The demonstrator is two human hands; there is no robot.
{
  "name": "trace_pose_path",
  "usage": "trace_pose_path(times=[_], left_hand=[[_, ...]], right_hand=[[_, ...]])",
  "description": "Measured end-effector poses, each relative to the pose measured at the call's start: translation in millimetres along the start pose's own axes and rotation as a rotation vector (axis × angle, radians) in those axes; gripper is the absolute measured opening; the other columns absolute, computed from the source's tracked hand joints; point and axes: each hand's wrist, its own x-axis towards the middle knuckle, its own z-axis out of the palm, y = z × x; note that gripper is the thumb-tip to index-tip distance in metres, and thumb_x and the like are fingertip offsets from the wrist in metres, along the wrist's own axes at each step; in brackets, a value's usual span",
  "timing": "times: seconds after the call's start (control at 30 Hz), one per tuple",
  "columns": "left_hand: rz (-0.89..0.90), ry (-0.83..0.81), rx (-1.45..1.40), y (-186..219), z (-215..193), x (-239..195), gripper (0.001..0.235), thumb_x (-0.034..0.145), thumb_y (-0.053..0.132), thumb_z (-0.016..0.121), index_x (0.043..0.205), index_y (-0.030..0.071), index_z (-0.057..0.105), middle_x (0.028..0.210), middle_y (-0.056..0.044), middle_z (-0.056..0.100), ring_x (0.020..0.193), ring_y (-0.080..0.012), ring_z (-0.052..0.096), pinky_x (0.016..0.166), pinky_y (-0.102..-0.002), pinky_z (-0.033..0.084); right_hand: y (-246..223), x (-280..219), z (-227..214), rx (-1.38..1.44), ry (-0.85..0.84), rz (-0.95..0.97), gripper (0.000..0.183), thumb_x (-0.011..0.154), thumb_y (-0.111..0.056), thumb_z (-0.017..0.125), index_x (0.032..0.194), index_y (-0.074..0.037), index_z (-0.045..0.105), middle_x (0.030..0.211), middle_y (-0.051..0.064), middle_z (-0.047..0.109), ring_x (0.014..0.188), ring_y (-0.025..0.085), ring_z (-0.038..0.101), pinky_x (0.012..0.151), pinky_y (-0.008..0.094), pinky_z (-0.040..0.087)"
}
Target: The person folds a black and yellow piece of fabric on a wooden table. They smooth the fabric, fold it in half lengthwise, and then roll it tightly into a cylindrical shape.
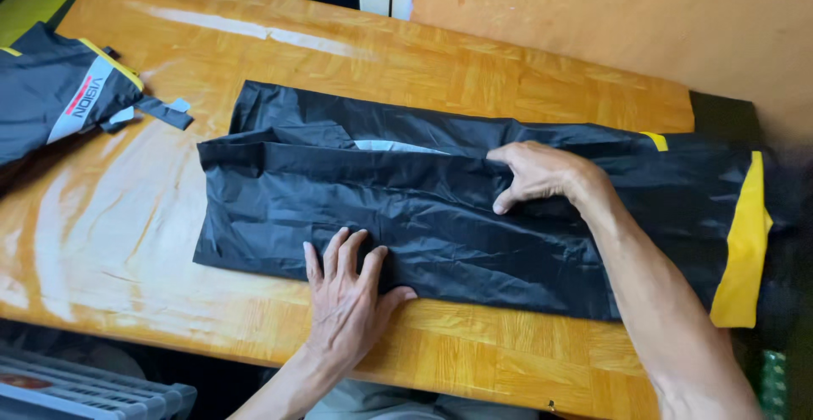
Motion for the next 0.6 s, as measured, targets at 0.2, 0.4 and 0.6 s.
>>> trace_pose_path(times=[0.2, 0.4, 0.6], left_hand=[[-0.127, 0.023, 0.065, -7.7, -1.4, 14.4, 0.069, 0.081, 0.067, 0.068, 0.122, 0.013, 0.062, 0.142, -0.017, 0.052, 0.140, -0.0379, 0.043, 0.112, -0.076, 0.024], [-0.395, 0.129, -0.066, -6.5, -18.5, -21.6, 0.079, 0.073, 0.073, 0.065, 0.116, 0.007, 0.062, 0.121, -0.024, 0.057, 0.121, -0.0411, 0.051, 0.110, -0.058, 0.033], [-0.820, 0.209, -0.353, 39.8, -53.4, -131.3, 0.069, 0.074, 0.053, 0.066, 0.126, 0.007, 0.060, 0.121, -0.023, 0.061, 0.110, -0.0391, 0.057, 0.097, -0.053, 0.039]], right_hand=[[-34.7, -91.7, 72.3, -0.228, 0.509, -0.382, 0.018, 0.085, -0.025, 0.079, 0.091, -0.014, 0.066, 0.082, 0.005, 0.068, 0.077, 0.031, 0.069, 0.067, 0.048, 0.055], [-87.9, -174.4, 142.6, -0.594, 1.042, -0.571, 0.010, 0.097, 0.003, 0.061, 0.096, 0.000, 0.070, 0.078, 0.008, 0.059, 0.064, 0.021, 0.053, 0.057, 0.035, 0.044], [-89.9, -192.2, 212.9, -0.383, 1.091, -0.412, 0.016, 0.098, -0.013, 0.059, 0.086, -0.015, 0.069, 0.082, 0.002, 0.066, 0.062, 0.017, 0.060, 0.057, 0.033, 0.048]])
